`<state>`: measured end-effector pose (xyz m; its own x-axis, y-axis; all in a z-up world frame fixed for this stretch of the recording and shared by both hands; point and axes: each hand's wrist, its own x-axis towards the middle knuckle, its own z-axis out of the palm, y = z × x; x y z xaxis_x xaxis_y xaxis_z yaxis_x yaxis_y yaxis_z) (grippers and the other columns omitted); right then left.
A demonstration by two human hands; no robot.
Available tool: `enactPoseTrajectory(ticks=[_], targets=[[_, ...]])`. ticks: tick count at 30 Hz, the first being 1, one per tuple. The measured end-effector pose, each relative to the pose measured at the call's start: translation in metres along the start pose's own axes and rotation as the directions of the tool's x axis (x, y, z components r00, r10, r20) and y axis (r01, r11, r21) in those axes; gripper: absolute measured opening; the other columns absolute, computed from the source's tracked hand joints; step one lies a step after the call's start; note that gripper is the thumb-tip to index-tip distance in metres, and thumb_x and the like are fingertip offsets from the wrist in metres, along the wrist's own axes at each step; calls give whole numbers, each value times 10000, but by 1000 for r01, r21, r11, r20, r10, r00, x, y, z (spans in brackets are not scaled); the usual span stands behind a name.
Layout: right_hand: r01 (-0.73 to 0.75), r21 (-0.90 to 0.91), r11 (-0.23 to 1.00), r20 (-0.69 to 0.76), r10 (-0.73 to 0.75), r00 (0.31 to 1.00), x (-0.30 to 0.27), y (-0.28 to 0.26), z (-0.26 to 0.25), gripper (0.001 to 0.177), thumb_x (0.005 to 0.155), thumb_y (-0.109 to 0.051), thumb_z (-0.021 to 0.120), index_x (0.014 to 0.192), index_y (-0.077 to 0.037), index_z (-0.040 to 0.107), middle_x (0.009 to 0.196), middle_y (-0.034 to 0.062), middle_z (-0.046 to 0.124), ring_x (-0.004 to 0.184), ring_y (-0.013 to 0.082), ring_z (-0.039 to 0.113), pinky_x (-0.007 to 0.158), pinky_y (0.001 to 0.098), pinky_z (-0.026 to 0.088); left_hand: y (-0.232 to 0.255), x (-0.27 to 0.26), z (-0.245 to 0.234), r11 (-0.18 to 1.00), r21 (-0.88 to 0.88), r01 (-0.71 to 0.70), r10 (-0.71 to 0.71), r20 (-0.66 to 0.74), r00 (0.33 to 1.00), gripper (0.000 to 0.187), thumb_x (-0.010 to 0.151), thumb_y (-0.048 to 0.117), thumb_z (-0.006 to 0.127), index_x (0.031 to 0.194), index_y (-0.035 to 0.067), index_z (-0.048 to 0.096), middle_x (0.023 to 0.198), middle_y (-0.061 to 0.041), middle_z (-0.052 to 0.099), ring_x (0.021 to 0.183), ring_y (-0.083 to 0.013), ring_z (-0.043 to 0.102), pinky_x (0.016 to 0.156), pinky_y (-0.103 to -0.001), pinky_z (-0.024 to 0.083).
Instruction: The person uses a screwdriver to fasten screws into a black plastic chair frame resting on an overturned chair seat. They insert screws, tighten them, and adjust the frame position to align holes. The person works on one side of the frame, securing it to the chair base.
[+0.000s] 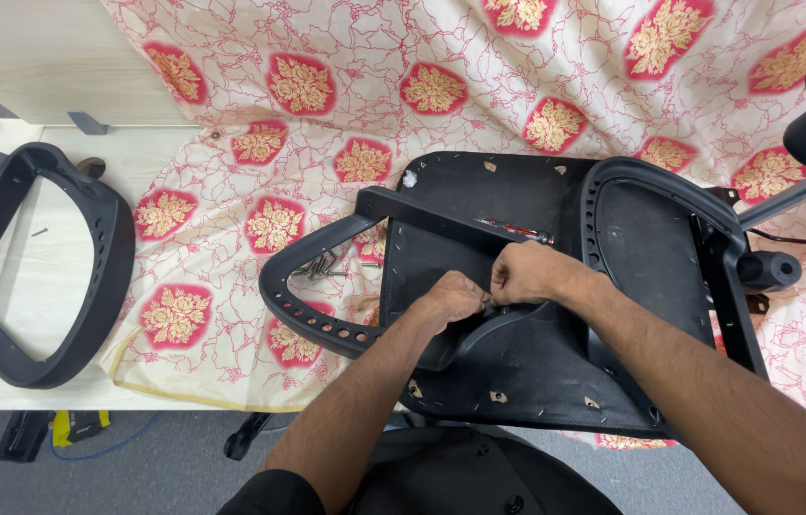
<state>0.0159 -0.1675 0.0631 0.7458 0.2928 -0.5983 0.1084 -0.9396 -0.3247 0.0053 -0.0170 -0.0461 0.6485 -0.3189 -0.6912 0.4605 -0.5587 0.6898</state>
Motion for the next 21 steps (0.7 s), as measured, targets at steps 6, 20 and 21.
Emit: enactPoseTrajectory(ticks=[6,20,21], targets=[[-4,-43,999,-140,-3,990,-2,-8,13,103,769,-129,734,824,-89,811,865,120,805,856,257,786,850,389,612,-6,1,9,995,-99,-28,19,-92,996,269,936,14,624,1170,55,750,1271,-89,721,1201,-190,686,1090,-345,515],[-88,-226,970,49,102,994,6,-29,8,337,724,-290,780,875,11,768,816,193,773,770,308,786,738,403,651,-2,-13,-4,996,-87,8,-9,-7,1000,385,895,-13,619,1237,113,740,1141,-119,756,1006,-189,721,933,-320,571],[-98,-245,965,67,118,991,7,-30,9,343,727,-289,772,887,14,761,806,192,778,758,304,795,719,399,662,-1,-16,-4,998,-59,22,-22,-6,1000,396,902,-3,623,1259,132,726,1163,-108,742,1029,-177,713,941,-310,559]])
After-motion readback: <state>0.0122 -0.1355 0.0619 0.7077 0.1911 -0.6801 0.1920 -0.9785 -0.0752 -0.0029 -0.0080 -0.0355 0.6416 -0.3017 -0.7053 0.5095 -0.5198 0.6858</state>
